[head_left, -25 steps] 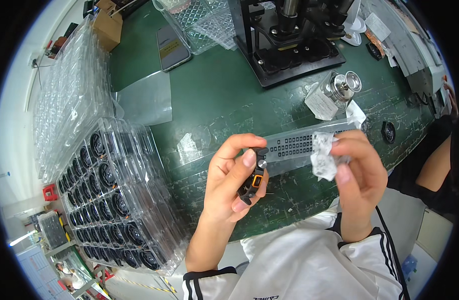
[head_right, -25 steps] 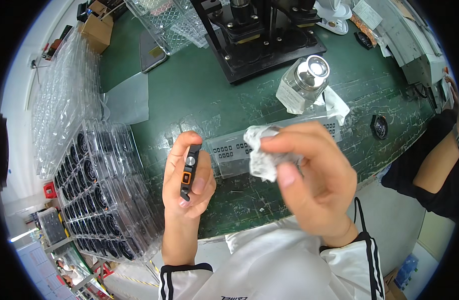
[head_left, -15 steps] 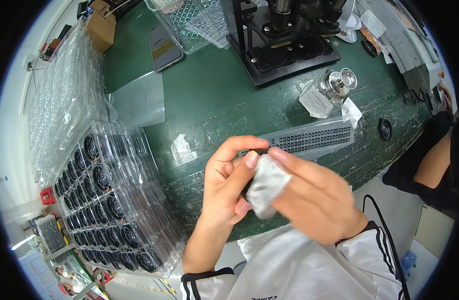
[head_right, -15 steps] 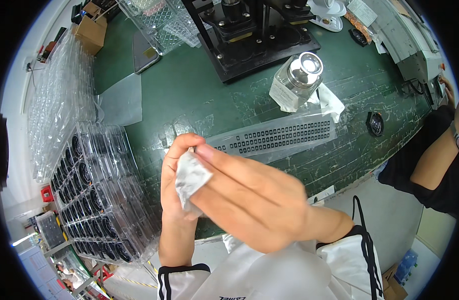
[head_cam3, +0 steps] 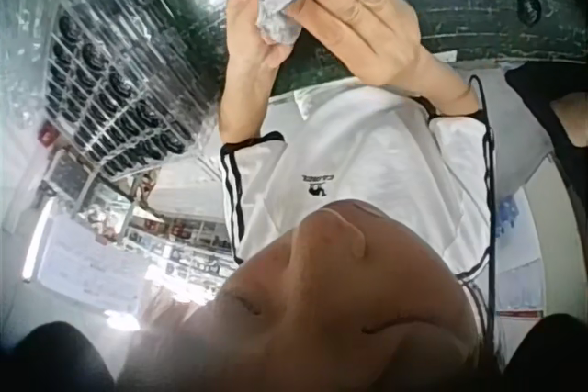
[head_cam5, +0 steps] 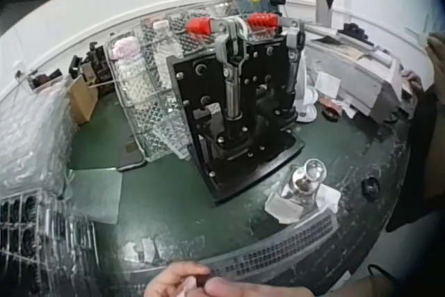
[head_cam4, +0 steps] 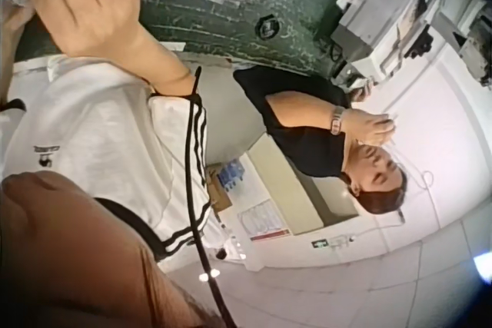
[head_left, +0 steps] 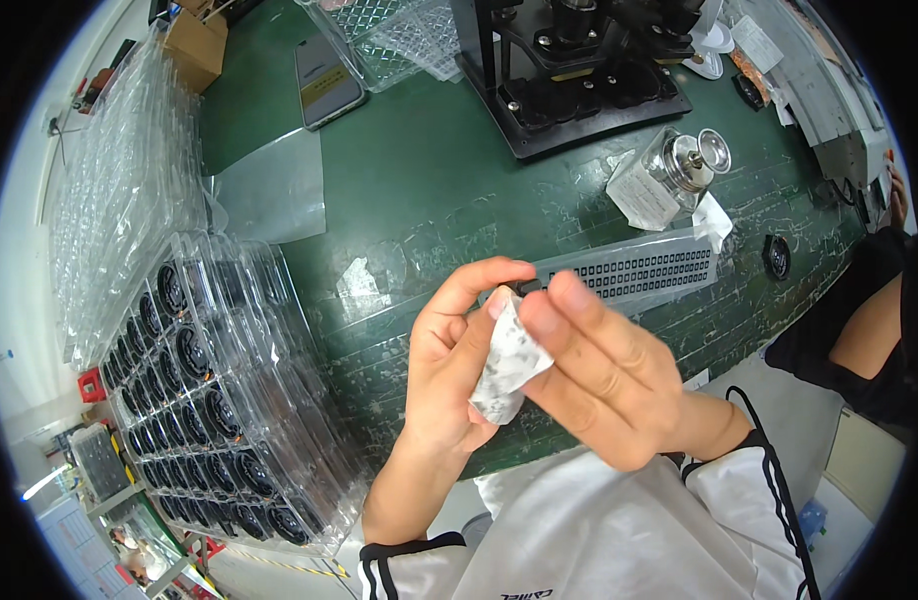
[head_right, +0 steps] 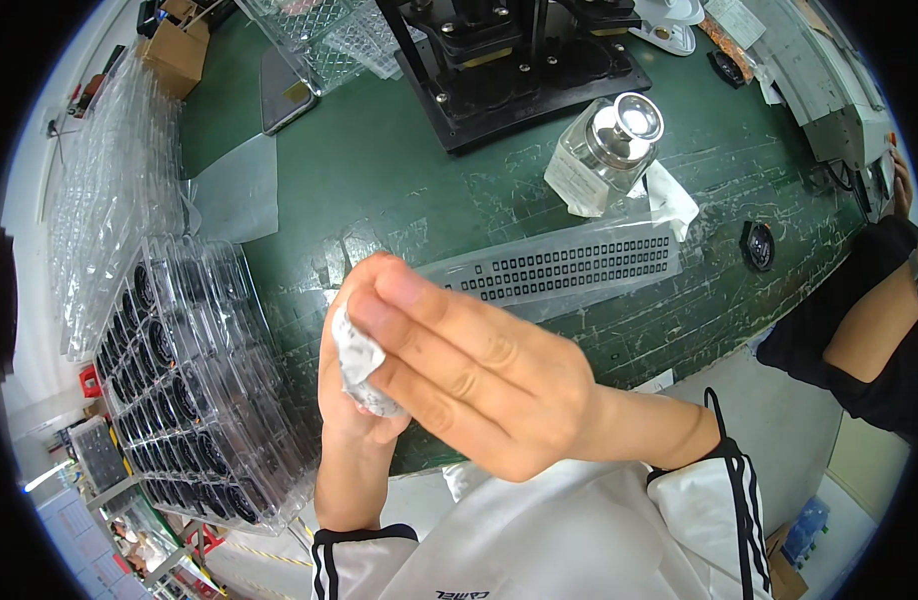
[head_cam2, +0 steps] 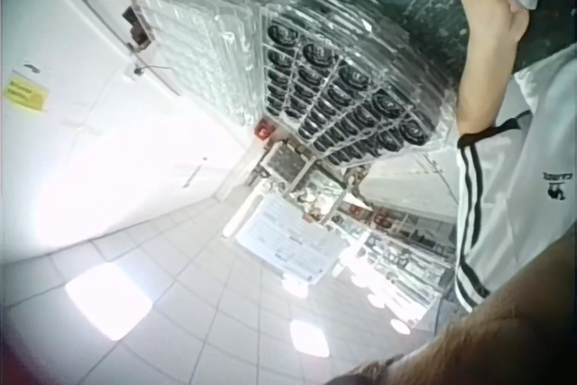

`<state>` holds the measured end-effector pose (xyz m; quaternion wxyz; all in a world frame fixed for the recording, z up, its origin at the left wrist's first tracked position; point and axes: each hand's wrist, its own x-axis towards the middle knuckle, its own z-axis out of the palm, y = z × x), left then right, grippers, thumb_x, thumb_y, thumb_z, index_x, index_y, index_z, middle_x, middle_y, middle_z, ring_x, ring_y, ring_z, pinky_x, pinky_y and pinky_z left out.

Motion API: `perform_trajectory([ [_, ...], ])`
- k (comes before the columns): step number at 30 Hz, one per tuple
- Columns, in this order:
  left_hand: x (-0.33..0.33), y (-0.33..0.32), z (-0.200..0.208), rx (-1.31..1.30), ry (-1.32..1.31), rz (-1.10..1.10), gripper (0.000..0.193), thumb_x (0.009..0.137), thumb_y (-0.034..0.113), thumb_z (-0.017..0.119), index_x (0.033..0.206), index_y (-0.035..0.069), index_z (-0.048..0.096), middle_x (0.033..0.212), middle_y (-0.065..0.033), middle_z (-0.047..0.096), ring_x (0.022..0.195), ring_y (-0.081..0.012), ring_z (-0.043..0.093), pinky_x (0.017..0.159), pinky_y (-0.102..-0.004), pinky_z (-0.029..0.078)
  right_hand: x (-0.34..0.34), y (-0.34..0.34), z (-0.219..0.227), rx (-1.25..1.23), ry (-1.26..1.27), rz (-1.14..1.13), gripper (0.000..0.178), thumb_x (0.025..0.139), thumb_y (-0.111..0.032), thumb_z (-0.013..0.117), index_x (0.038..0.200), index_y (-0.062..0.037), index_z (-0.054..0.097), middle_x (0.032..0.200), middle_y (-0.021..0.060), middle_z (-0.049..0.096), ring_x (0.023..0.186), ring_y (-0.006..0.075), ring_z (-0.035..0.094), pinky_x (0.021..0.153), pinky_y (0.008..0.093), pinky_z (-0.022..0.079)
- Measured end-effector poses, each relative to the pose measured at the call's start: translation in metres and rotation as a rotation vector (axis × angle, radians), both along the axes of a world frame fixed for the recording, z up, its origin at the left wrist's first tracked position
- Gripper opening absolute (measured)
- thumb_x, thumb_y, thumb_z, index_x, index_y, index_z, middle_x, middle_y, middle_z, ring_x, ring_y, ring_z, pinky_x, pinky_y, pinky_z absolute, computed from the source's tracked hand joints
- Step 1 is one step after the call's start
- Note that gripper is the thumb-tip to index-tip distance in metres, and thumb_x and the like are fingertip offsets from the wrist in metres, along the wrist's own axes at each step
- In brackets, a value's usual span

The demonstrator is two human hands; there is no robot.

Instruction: Assembling and cleaning small electronic digit components at a factory workbench.

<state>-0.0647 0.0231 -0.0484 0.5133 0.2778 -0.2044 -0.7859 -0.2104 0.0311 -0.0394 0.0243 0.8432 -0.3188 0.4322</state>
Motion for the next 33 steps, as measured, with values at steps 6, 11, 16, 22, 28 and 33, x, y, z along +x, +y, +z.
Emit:
perform_trajectory([
  [6, 0.007, -0.005, 0.001, 0.048, 0.151, -0.144, 0.021, 0.096, 0.01, 0.045, 0.113, -0.001, 0.051, 0.067, -0.0062, 0.06, 0.035, -0.0013, 0.041, 0.033, -0.0155, 0.034, -0.026, -0.007, 0.008, 0.411, -0.137, -0.273, 0.025, 0.076, 0.011, 0.05, 0.098, 0.0063, 0.062, 0.102, 0.0171, 0.062, 0.091, 0.0303, 0.061, 0.077, 0.0334, 0.049],
  [11, 0.005, -0.001, 0.001, 0.007, 0.221, -0.184, 0.024, 0.098, 0.011, 0.037, 0.117, -0.003, 0.044, 0.063, -0.0116, 0.055, 0.031, -0.0026, 0.035, 0.03, -0.0162, 0.032, -0.047, 0.012, 0.006, 0.772, -0.541, -0.064, 0.022, 0.077, 0.006, 0.044, 0.09, 0.0046, 0.061, 0.083, 0.0113, 0.057, 0.07, 0.0185, 0.053, 0.064, 0.0258, 0.042],
  [16, 0.004, -0.002, 0.001, 0.004, 0.191, -0.198, 0.021, 0.096, 0.011, 0.044, 0.112, -0.002, 0.048, 0.057, -0.0077, 0.056, 0.03, -0.0014, 0.035, 0.032, -0.0169, 0.031, -0.037, 0.021, 0.005, 0.82, -0.765, -0.027, 0.012, 0.081, -0.003, 0.048, 0.087, 0.0014, 0.057, 0.085, 0.0117, 0.051, 0.076, 0.0149, 0.045, 0.069, 0.0255, 0.036],
  [22, 0.006, -0.002, -0.003, -0.053, 0.209, -0.171, 0.021, 0.096, 0.012, 0.045, 0.112, -0.002, 0.047, 0.057, -0.0092, 0.056, 0.03, -0.002, 0.033, 0.031, -0.0174, 0.029, -0.02, 0.027, 0.013, 0.643, -0.846, -0.026, 0.034, 0.066, 0.014, 0.065, 0.096, -0.0008, 0.058, 0.093, 0.0154, 0.059, 0.079, 0.0215, 0.061, 0.066, 0.0276, 0.048],
  [28, 0.003, 0.0, 0.0, -0.079, 0.153, -0.125, 0.019, 0.096, 0.01, 0.045, 0.111, -0.001, 0.047, 0.059, -0.0102, 0.058, 0.03, -0.002, 0.033, 0.03, -0.0178, 0.027, -0.011, 0.022, 0.017, 0.311, -0.523, -0.089, 0.033, 0.062, 0.0, 0.077, 0.092, -0.0002, 0.064, 0.096, 0.0152, 0.064, 0.077, 0.0206, 0.064, 0.062, 0.0232, 0.05],
  [33, -0.001, 0.002, 0.0, -0.107, -0.004, -0.03, 0.018, 0.095, 0.007, 0.045, 0.111, -0.002, 0.047, 0.063, -0.0081, 0.059, 0.033, -0.0014, 0.035, 0.03, -0.0172, 0.026, 0.005, 0.017, 0.021, 0.334, -0.36, -0.122, 0.034, 0.064, 0.006, 0.072, 0.096, -0.0004, 0.063, 0.102, 0.016, 0.058, 0.076, 0.0224, 0.061, 0.061, 0.0272, 0.051],
])
